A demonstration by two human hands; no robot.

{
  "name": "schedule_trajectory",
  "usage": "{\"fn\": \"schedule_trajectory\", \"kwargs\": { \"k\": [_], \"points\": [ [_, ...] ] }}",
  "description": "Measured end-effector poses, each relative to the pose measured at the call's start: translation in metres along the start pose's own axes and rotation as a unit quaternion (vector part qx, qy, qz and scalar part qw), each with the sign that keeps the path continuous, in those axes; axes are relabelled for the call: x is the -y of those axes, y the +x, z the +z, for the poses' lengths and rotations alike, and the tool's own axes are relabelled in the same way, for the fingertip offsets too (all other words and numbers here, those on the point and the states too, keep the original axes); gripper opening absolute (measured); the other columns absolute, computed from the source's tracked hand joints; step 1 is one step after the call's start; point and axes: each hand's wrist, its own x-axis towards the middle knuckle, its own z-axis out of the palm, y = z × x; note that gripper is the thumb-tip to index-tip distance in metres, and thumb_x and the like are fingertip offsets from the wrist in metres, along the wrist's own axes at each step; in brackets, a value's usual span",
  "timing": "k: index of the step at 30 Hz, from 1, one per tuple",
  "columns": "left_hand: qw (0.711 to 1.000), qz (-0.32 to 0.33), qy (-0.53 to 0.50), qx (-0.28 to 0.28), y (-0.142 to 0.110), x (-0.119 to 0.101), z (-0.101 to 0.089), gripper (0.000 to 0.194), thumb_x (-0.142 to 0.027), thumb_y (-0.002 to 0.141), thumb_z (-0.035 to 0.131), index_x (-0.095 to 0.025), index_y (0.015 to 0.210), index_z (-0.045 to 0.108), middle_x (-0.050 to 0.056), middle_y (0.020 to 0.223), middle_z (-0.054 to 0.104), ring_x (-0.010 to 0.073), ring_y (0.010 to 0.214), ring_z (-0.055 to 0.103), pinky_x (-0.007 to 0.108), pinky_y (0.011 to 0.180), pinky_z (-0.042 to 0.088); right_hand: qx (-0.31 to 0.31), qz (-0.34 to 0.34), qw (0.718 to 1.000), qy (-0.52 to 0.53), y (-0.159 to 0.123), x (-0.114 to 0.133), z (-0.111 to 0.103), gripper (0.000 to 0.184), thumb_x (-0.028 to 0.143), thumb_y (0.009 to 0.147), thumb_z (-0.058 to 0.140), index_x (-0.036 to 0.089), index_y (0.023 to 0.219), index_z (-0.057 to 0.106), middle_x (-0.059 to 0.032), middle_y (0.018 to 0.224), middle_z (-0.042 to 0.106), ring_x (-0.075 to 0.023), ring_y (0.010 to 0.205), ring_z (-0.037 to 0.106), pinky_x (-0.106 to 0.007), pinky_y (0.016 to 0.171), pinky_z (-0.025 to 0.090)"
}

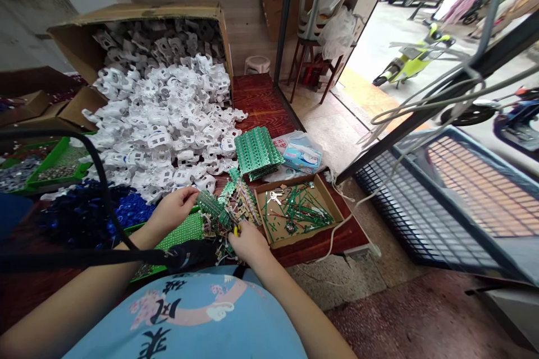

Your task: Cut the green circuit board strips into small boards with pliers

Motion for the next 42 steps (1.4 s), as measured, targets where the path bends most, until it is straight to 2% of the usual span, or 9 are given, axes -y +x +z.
{"fn": "schedule_trajectory", "kwargs": {
  "k": [7, 13, 17, 24, 26, 29, 32, 38, 42],
  "points": [
    [0.973, -0.136, -0.184, -0.04, 0.012, 0.027, -0.01, 0.024, -0.034, 0.07, 0.052, -0.013, 0.08, 0.057, 0.004, 0.07, 0.062, 0.0165, 0.063, 0.058, 0.028, 0.062, 0.046, 0.061, 0.012, 0.997, 0.052, -0.004, -0.002, -0.001, 0.04, 0.039, 0.072, 0.044, 0.014, 0.102, 0.053, -0.0119, 0.101, 0.05, -0.0228, 0.095, 0.048, -0.032, 0.082, 0.037],
    [0.931, -0.18, -0.309, -0.072, 0.016, 0.044, -0.014, 0.015, -0.028, 0.067, 0.057, -0.014, 0.073, 0.055, 0.001, 0.066, 0.061, 0.0124, 0.062, 0.059, 0.026, 0.067, 0.05, -0.078, -0.058, 0.986, -0.139, -0.013, 0.001, 0.005, 0.041, 0.027, 0.07, 0.048, 0.009, 0.106, 0.051, -0.0181, 0.105, 0.047, -0.0294, 0.1, 0.041, -0.039, 0.088, 0.03],
    [0.925, -0.181, -0.324, -0.081, 0.013, 0.046, -0.016, 0.015, -0.028, 0.066, 0.06, -0.014, 0.072, 0.055, 0.002, 0.067, 0.061, 0.0133, 0.062, 0.059, 0.026, 0.066, 0.051, -0.081, -0.085, 0.981, -0.153, -0.012, 0.004, -0.006, 0.047, 0.023, 0.068, 0.049, 0.009, 0.113, 0.047, -0.0175, 0.108, 0.045, -0.0286, 0.102, 0.039, -0.038, 0.089, 0.028],
    [0.914, -0.209, -0.341, -0.064, 0.007, 0.041, -0.018, 0.011, -0.022, 0.07, 0.057, -0.013, 0.075, 0.055, 0.001, 0.065, 0.061, 0.0094, 0.055, 0.057, 0.02, 0.057, 0.048, 0.05, -0.028, 0.99, 0.125, 0.002, 0.001, -0.039, 0.05, 0.031, 0.066, 0.054, 0.013, 0.112, 0.049, -0.0104, 0.106, 0.049, -0.0225, 0.102, 0.043, -0.033, 0.089, 0.032],
    [0.917, -0.215, -0.33, -0.06, 0.007, 0.04, -0.018, 0.011, -0.022, 0.071, 0.055, -0.012, 0.075, 0.055, 0.001, 0.064, 0.061, 0.0093, 0.052, 0.056, 0.02, 0.053, 0.046, 0.101, 0.003, 0.952, 0.288, 0.004, -0.002, -0.042, 0.04, 0.031, 0.065, 0.054, 0.014, 0.101, 0.053, -0.0076, 0.097, 0.054, -0.0194, 0.091, 0.049, -0.031, 0.082, 0.037],
    [0.92, -0.218, -0.322, -0.053, 0.008, 0.042, -0.018, 0.011, -0.023, 0.073, 0.054, -0.012, 0.075, 0.055, 0.002, 0.064, 0.062, 0.0096, 0.053, 0.057, 0.019, 0.052, 0.046, 0.182, 0.049, 0.854, 0.484, 0.005, -0.008, -0.039, 0.021, 0.03, 0.065, 0.054, 0.014, 0.079, 0.054, -0.0033, 0.077, 0.056, -0.0137, 0.072, 0.052, -0.027, 0.069, 0.04],
    [0.913, -0.226, -0.338, -0.034, 0.009, 0.047, -0.016, 0.012, -0.024, 0.072, 0.056, -0.012, 0.076, 0.055, 0.002, 0.065, 0.062, 0.0096, 0.054, 0.057, 0.021, 0.056, 0.048, 0.183, 0.064, 0.837, 0.511, 0.005, -0.01, -0.033, 0.021, 0.025, 0.06, 0.058, 0.015, 0.078, 0.054, -0.0001, 0.072, 0.054, -0.011, 0.066, 0.049, -0.023, 0.061, 0.038],
    [0.821, -0.266, -0.503, 0.046, 0.006, 0.055, 0.006, 0.014, -0.019, 0.07, 0.061, -0.014, 0.082, 0.055, 0.003, 0.071, 0.064, 0.0114, 0.06, 0.061, 0.026, 0.066, 0.052, 0.121, 0.023, 0.895, 0.429, 0.004, -0.005, -0.026, 0.039, 0.02, 0.06, 0.054, 0.018, 0.1, 0.052, 0.001, 0.08, 0.056, -0.0116, 0.071, 0.047, -0.022, 0.061, 0.035],
    [0.729, -0.29, -0.617, 0.06, -0.001, 0.046, 0.034, 0.007, -0.018, 0.079, 0.048, -0.016, 0.08, 0.054, 0.005, 0.078, 0.065, 0.0178, 0.084, 0.063, 0.035, 0.077, 0.051, 0.164, 0.005, 0.852, 0.497, -0.002, -0.005, -0.022, 0.038, 0.018, 0.059, 0.053, 0.019, 0.096, 0.051, 0.0, 0.083, 0.055, -0.011, 0.069, 0.047, -0.021, 0.059, 0.036]
  ]
}}
